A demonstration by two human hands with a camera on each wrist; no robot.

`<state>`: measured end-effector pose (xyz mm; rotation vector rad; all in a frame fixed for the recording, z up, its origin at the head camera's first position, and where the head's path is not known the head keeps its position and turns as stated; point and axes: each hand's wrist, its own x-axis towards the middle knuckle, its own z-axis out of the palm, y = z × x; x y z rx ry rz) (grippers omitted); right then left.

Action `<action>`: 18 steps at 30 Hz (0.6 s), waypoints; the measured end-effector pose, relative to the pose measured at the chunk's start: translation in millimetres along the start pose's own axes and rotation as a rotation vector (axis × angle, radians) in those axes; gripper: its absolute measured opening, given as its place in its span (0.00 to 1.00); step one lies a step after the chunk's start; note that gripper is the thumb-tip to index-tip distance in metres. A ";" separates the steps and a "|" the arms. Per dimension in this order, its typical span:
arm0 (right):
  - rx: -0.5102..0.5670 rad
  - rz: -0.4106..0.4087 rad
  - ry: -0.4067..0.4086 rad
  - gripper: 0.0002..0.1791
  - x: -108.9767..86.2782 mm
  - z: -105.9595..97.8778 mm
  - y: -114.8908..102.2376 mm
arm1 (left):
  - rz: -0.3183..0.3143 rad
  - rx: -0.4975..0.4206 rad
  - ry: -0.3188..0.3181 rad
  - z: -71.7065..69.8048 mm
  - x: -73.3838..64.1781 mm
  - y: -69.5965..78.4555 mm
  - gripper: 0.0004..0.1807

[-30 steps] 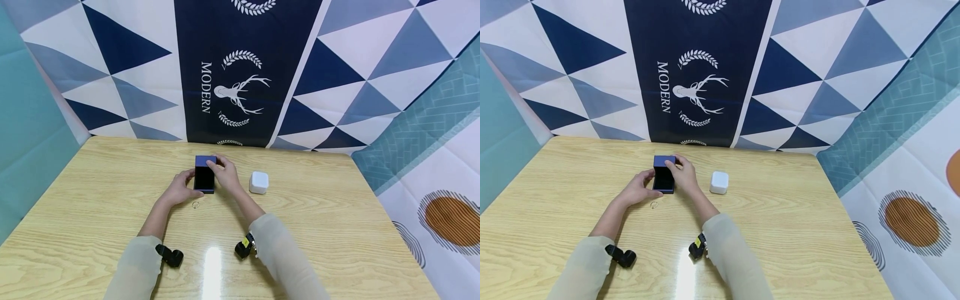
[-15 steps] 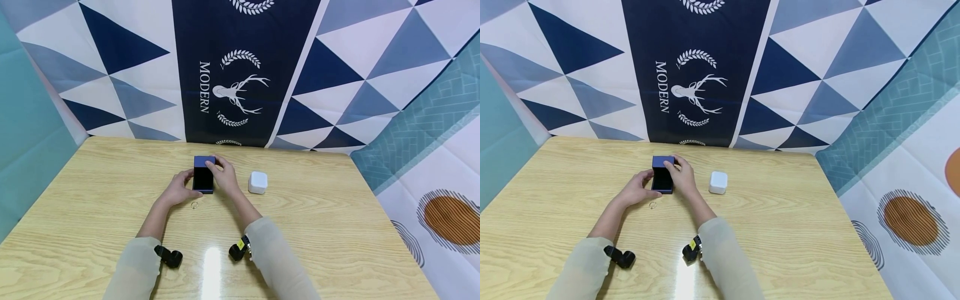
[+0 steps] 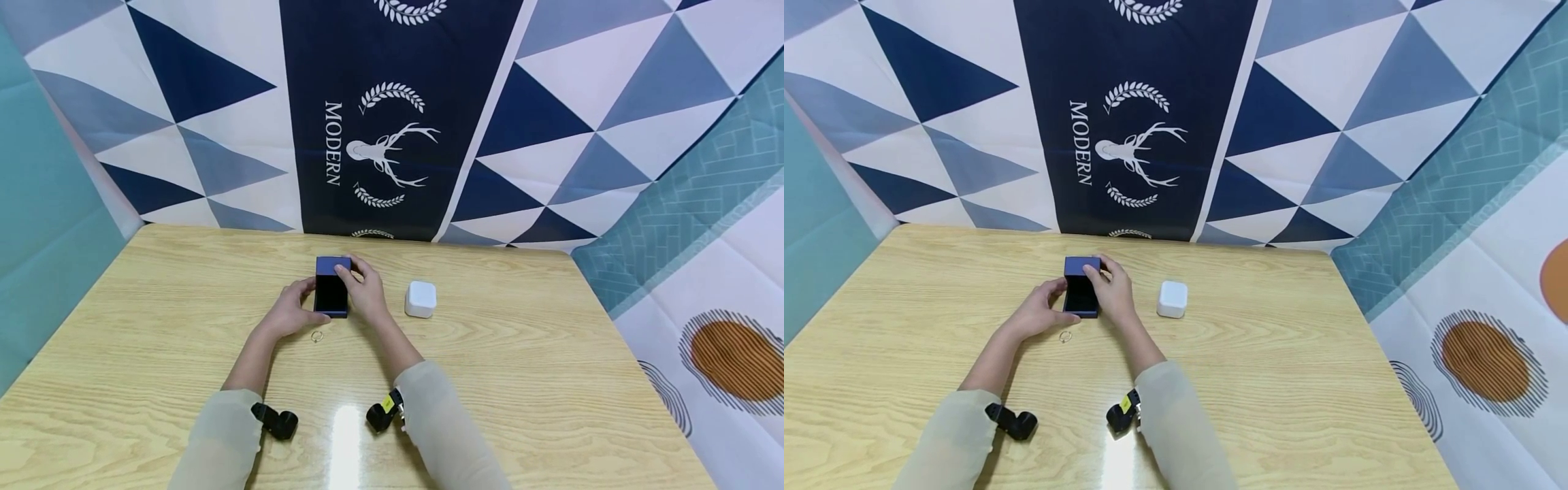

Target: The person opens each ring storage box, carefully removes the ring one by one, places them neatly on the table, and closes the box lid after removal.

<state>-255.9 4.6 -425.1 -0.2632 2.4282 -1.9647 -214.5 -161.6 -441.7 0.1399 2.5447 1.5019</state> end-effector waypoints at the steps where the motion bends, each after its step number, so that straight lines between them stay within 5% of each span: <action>1: 0.007 -0.001 0.000 0.25 -0.5 0.1 0.2 | 0.001 -0.001 0.000 0.0 -0.1 0.2 0.47; 18: 0.071 -0.017 0.023 0.24 -4.2 4.1 5.1 | -0.007 0.010 0.007 -0.3 0.3 -0.6 0.47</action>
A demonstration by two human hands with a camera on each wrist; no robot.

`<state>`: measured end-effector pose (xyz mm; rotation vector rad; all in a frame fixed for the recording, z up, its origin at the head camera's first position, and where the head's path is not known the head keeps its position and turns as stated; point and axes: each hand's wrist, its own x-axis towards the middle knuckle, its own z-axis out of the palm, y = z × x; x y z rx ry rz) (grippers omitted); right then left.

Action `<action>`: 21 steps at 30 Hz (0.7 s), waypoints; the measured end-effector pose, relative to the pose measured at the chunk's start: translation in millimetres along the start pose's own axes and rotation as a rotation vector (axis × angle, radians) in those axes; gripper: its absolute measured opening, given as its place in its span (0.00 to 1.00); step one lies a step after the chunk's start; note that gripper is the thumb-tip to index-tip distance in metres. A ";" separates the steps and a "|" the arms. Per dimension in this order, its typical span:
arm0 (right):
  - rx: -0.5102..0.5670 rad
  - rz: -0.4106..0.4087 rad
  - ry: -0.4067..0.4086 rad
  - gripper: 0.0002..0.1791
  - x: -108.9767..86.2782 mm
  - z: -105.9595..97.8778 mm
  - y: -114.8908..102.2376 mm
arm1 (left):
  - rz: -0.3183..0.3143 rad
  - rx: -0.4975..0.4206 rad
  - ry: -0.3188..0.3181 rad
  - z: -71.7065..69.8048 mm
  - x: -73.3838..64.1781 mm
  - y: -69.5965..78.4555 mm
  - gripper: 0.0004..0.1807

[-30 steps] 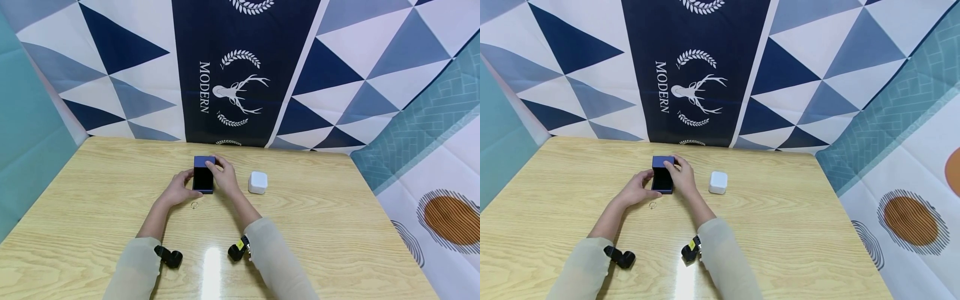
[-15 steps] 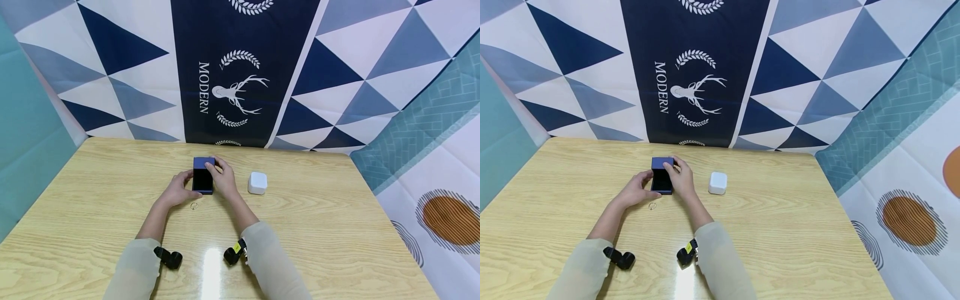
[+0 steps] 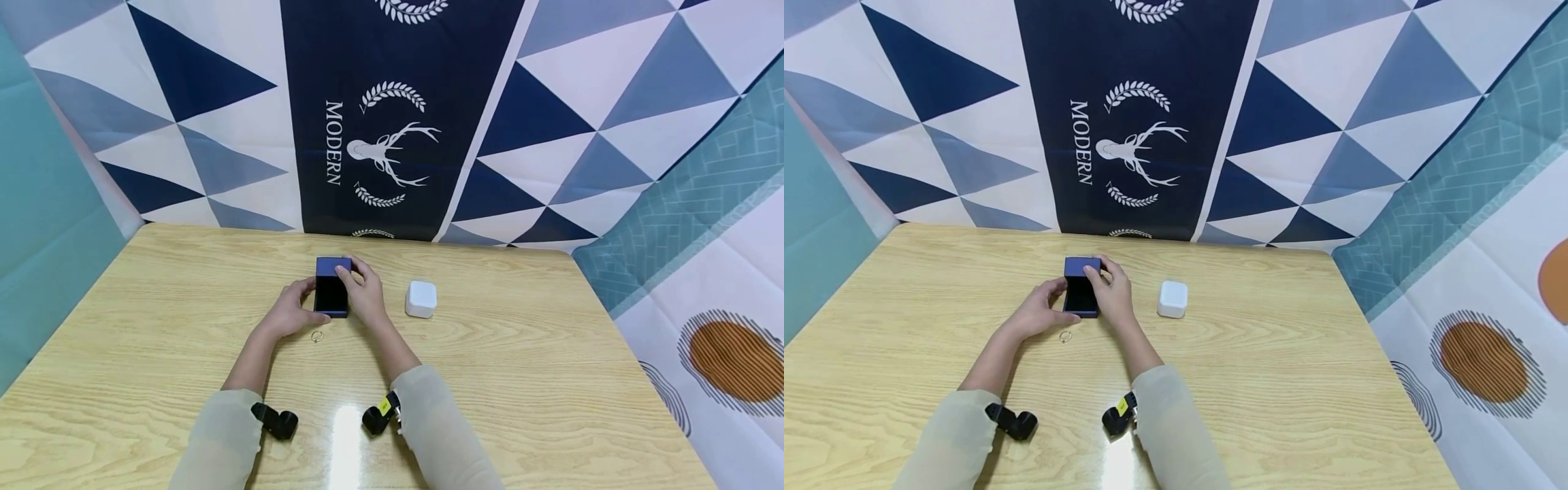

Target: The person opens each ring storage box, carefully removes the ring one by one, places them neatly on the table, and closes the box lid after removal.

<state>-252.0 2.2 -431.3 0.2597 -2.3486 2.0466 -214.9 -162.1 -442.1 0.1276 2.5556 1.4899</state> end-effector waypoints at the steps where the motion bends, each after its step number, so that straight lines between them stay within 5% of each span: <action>1: 0.002 0.001 0.000 0.24 0.3 -0.1 0.4 | 0.004 0.000 0.001 0.1 0.2 0.1 0.47; 21: 0.019 -0.021 -0.004 0.20 -18.1 -2.4 -28.2 | 0.006 0.008 0.008 0.3 1.1 -0.3 0.48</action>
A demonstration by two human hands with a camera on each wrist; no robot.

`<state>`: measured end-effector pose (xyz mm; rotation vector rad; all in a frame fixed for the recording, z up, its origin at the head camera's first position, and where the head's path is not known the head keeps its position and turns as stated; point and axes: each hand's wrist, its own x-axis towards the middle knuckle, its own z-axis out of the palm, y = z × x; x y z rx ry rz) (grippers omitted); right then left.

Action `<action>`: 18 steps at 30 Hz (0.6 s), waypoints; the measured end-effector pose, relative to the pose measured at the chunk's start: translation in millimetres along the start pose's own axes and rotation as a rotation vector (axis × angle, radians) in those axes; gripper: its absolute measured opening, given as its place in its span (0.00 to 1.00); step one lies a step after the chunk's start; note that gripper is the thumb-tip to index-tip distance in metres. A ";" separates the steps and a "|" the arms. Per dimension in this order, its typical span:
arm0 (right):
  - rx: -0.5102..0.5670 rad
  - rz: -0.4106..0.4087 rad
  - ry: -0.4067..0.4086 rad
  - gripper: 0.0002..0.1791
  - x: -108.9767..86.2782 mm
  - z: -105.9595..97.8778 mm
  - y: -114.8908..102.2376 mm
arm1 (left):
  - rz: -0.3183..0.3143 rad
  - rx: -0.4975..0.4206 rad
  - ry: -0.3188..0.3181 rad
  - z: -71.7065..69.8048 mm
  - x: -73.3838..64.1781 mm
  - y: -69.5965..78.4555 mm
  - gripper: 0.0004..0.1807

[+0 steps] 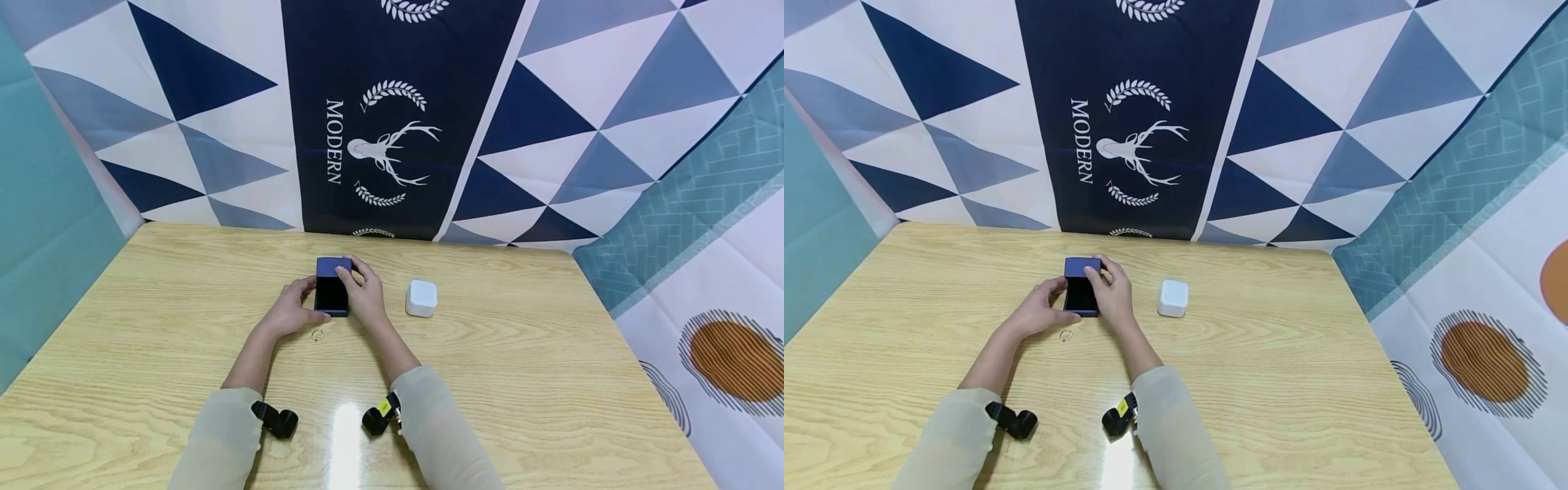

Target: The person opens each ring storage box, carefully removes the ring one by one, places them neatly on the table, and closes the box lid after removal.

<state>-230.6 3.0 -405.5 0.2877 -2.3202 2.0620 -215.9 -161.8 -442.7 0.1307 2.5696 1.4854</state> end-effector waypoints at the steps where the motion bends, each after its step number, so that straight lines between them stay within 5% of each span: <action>1: 0.000 -0.007 0.001 0.20 -0.2 0.0 0.3 | -0.001 0.001 0.000 0.0 0.1 -0.1 0.48; 18: 0.022 -0.041 -0.002 0.20 -2.0 1.6 5.3 | -0.012 0.005 -0.002 -0.1 -1.1 1.4 0.48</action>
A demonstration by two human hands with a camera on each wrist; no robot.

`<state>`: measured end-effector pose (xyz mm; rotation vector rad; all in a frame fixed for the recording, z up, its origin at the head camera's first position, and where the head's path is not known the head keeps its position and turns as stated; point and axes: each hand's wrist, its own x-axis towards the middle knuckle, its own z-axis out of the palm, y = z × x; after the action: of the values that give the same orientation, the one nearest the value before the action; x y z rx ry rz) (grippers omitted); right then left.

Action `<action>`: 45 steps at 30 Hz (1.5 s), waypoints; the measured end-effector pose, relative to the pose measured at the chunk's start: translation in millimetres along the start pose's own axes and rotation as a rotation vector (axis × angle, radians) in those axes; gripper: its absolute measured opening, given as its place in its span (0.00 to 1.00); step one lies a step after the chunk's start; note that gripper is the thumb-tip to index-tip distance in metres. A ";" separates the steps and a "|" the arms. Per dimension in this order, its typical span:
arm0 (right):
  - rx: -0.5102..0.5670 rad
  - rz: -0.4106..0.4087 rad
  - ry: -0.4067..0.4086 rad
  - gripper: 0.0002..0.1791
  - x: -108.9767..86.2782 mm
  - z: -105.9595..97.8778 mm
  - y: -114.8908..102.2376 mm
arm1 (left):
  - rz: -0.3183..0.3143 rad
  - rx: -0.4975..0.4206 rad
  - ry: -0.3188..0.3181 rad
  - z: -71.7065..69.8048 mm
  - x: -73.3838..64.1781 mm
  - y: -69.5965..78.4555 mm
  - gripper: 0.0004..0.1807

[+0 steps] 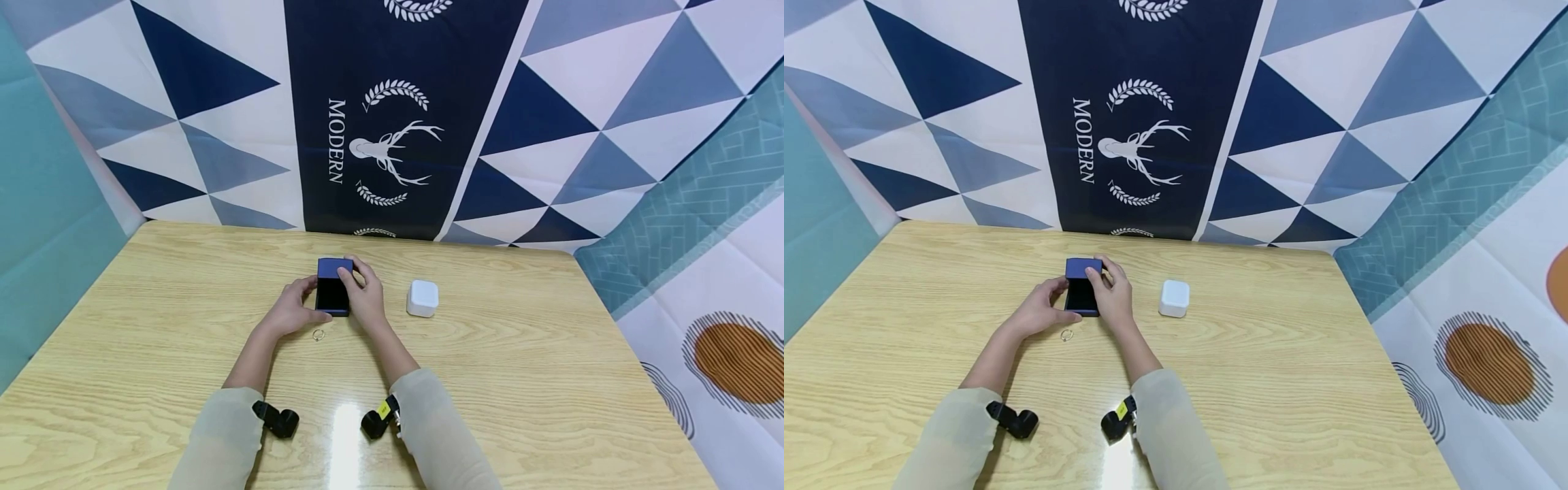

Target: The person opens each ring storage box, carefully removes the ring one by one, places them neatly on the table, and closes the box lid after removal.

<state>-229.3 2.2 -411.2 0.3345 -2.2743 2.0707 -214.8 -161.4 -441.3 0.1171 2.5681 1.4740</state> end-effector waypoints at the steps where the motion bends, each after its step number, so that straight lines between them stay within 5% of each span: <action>1: 0.000 -0.002 0.001 0.20 -0.1 0.0 0.1 | 0.001 0.000 0.000 0.0 -0.2 0.3 0.48; 45: 0.045 -0.011 -0.004 0.22 -2.4 -0.8 6.0 | 0.021 -0.007 0.001 0.0 -1.0 1.4 0.47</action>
<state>-228.2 3.7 -417.4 0.3528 -2.2259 2.1199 -213.9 -160.9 -440.0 0.1427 2.5697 1.4910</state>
